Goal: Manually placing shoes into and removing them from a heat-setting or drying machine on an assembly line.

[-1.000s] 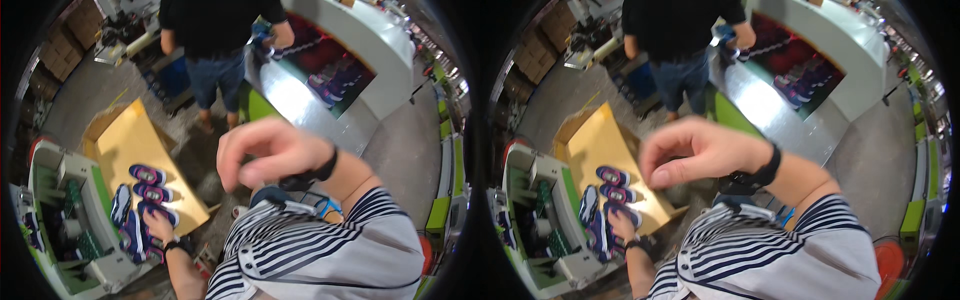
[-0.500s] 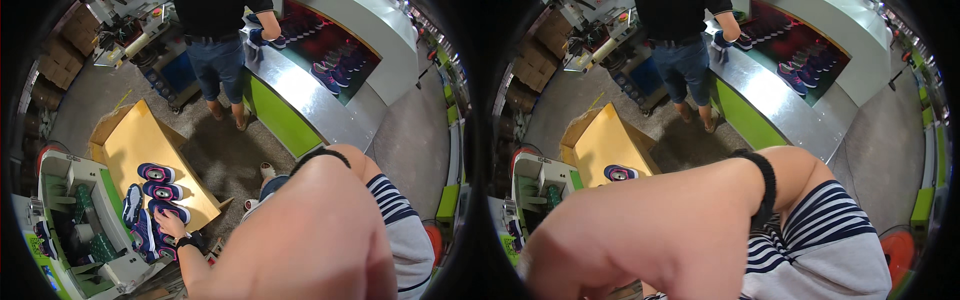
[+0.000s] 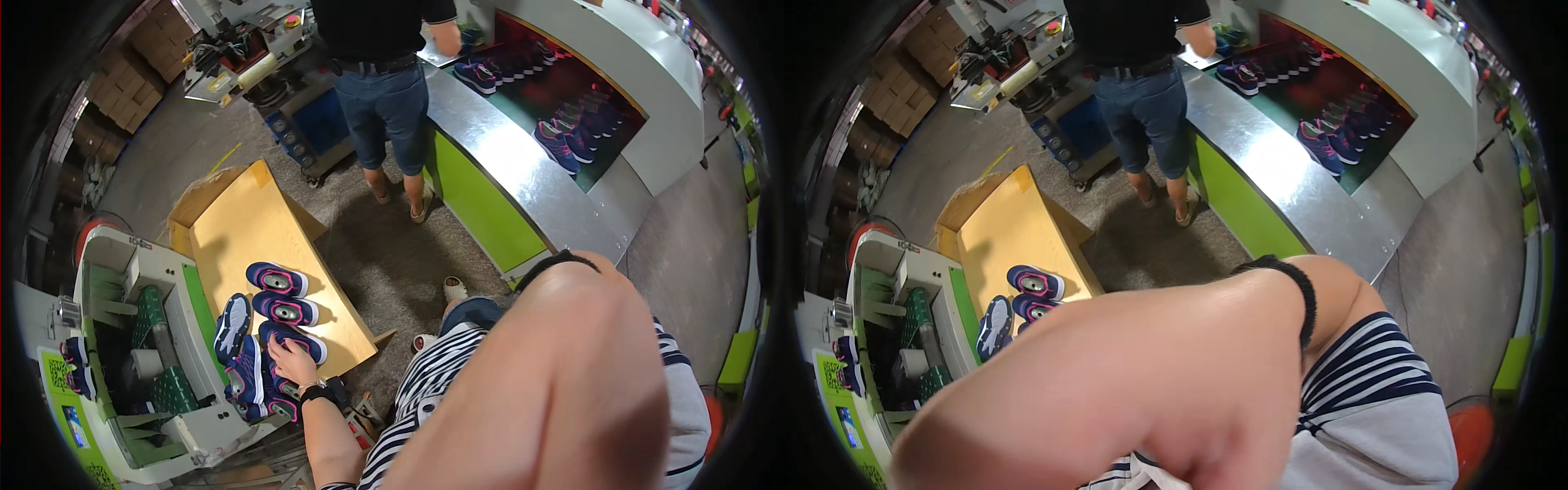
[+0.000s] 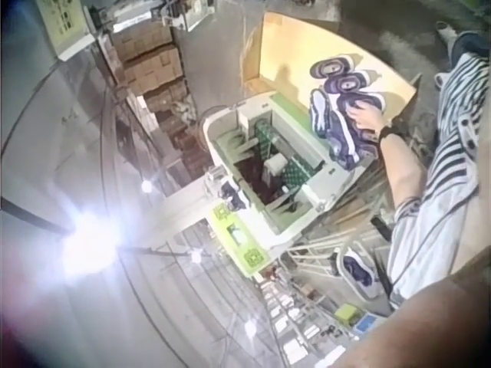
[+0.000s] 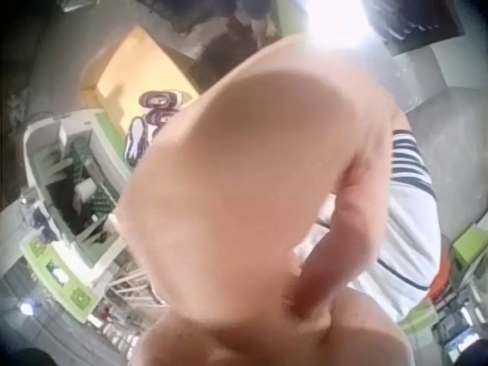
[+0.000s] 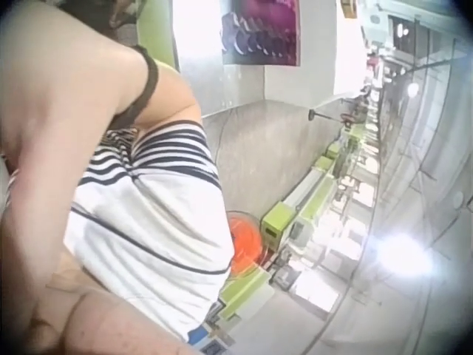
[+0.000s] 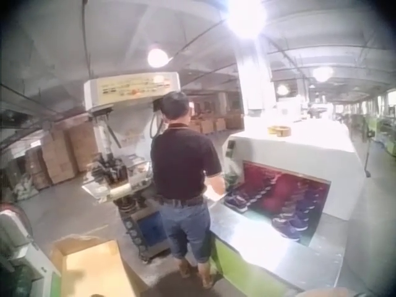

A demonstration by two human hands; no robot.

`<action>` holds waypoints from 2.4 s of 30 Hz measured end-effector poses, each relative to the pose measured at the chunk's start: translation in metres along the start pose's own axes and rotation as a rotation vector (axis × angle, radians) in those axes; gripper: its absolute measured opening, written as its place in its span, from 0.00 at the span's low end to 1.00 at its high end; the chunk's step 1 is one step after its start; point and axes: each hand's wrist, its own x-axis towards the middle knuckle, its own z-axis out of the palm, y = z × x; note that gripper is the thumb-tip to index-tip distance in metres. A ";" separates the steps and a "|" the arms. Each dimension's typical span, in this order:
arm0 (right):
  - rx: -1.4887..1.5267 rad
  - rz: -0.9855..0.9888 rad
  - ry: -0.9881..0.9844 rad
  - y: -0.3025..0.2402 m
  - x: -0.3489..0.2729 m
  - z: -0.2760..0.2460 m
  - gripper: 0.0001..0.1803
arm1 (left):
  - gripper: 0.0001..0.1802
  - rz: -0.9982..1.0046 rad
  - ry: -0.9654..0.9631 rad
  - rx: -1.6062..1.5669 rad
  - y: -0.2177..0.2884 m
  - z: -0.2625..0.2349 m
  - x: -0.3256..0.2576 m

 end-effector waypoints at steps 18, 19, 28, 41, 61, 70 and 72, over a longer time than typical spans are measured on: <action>-0.950 1.270 -0.081 0.122 -0.128 -0.053 0.13 | 0.30 -0.089 -0.086 -0.093 -0.018 -0.004 -0.003; -0.937 1.273 -0.101 0.128 -0.128 -0.054 0.13 | 0.30 -0.108 -0.130 -0.104 -0.018 -0.007 -0.003; -0.963 1.225 -0.467 0.222 -0.096 -0.098 0.16 | 0.21 -0.095 0.094 -0.400 -0.063 -0.078 0.092; -0.800 1.029 -0.544 0.446 -0.038 -0.134 0.46 | 0.35 -0.859 -0.280 -0.072 -0.176 -0.047 0.227; -0.726 1.156 -0.325 0.499 -0.050 -0.136 0.52 | 0.55 -0.646 -0.058 -0.975 -0.029 -0.029 0.161; -0.301 1.136 0.011 0.511 0.086 -0.153 0.37 | 0.31 -0.867 -0.139 -1.995 -0.051 -0.153 0.137; -0.336 0.972 -0.103 0.543 0.134 -0.129 0.35 | 0.30 -0.721 0.156 -1.875 -0.049 -0.200 0.149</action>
